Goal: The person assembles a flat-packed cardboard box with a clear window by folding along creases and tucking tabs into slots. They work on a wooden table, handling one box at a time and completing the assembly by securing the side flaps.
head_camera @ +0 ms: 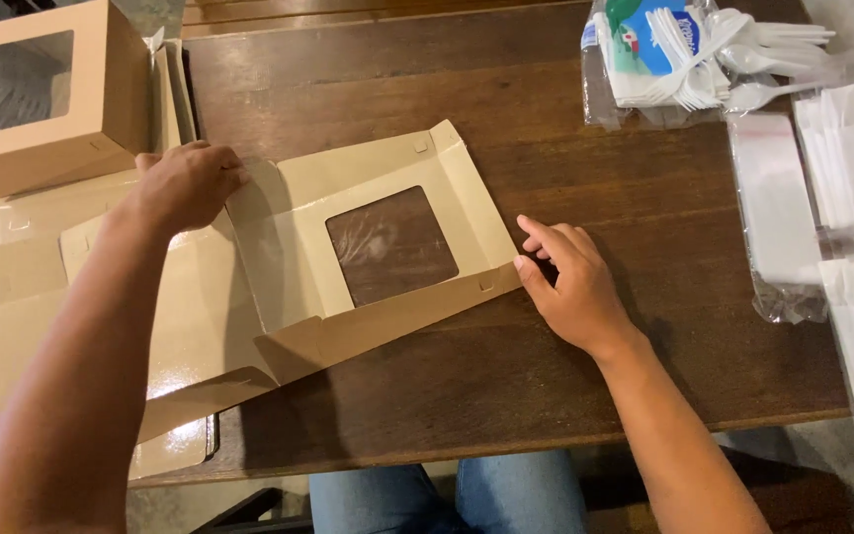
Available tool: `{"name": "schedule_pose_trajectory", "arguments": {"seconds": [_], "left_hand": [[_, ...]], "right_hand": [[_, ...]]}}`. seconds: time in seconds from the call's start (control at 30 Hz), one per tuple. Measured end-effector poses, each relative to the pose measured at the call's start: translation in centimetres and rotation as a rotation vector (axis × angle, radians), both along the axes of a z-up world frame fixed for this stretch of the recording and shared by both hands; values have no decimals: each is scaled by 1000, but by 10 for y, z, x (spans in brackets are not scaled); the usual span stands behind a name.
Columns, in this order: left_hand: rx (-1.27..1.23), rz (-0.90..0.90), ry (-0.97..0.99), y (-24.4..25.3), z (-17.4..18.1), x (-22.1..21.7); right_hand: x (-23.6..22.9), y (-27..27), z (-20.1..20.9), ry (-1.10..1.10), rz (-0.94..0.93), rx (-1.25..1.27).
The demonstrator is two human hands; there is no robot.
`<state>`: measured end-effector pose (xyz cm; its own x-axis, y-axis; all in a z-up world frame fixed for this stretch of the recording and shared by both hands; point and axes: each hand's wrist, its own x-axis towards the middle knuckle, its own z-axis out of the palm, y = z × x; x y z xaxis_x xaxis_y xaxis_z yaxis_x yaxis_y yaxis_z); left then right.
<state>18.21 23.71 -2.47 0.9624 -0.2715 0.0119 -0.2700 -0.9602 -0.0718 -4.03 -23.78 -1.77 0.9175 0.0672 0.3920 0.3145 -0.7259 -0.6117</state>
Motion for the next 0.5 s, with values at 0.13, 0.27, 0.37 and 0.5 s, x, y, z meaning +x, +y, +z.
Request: {"name": "schedule_pose_trajectory", "arguments": {"seconds": [0.13, 0.27, 0.37, 0.5], "left_hand": [[-199, -25, 116, -11, 19, -5], [-176, -13, 100, -9, 13, -2], [-161, 4, 71, -11, 12, -6], [-175, 103, 97, -32, 35, -23]], "right_hand": [[-1, -2, 3, -6, 13, -2], [-1, -7, 6, 0, -10, 24], [-3, -11, 15, 7, -46, 50], [-10, -15, 31, -10, -127, 49]]}}
